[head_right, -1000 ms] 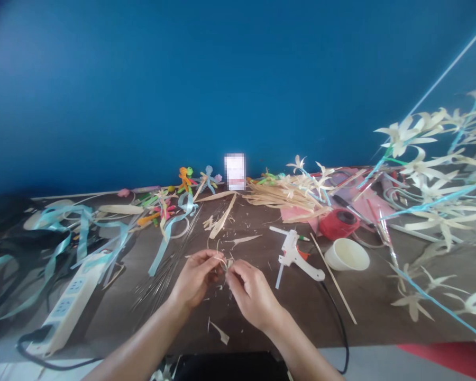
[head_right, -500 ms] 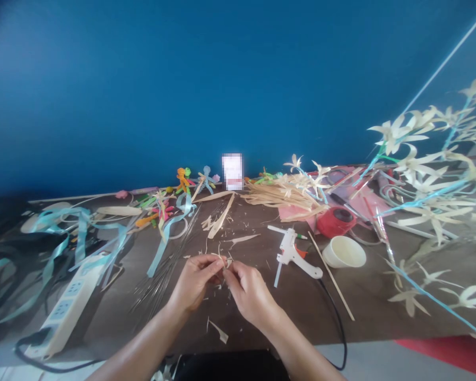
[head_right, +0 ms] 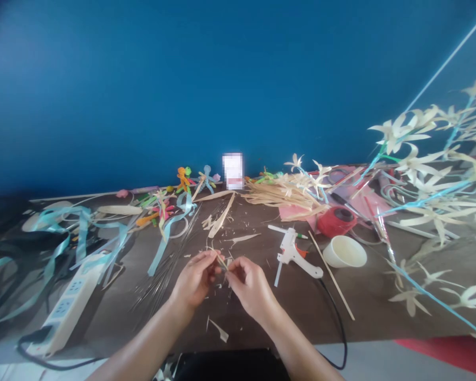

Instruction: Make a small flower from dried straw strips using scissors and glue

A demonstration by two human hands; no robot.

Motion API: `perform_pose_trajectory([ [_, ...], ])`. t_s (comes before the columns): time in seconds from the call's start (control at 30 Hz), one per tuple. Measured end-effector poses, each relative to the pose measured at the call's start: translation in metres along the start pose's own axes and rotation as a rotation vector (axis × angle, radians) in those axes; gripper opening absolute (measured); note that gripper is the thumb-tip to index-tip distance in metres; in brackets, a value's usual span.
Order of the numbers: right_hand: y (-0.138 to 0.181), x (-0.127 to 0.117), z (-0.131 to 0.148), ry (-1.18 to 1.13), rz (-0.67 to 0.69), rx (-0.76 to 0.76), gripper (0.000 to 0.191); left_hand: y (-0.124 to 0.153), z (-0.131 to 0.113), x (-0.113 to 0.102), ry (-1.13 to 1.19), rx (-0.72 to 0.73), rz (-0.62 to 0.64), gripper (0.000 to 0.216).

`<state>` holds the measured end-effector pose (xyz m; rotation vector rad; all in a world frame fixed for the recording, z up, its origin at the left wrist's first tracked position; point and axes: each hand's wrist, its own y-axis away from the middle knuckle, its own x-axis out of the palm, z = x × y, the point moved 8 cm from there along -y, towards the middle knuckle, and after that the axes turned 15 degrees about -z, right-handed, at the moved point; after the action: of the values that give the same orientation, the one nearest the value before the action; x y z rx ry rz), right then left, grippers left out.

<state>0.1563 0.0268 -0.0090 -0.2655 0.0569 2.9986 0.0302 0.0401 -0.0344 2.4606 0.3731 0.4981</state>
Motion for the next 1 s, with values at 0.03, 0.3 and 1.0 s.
perform_pose_trajectory([
  [0.03, -0.001, 0.001, -0.003, -0.035, -0.001, 0.028, 0.011, -0.002, 0.001, -0.001, 0.009, -0.008, -0.013, 0.017],
  [0.3, 0.009, 0.022, -0.031, -0.515, 0.189, 0.503, 0.025, -0.005, -0.003, -0.006, -0.047, 0.127, -0.041, 0.021],
  [1.0, 0.004, 0.019, -0.029, -0.090, 0.054, 0.214, 0.023, 0.010, -0.010, 0.002, -0.082, 0.255, 0.022, 0.019],
])
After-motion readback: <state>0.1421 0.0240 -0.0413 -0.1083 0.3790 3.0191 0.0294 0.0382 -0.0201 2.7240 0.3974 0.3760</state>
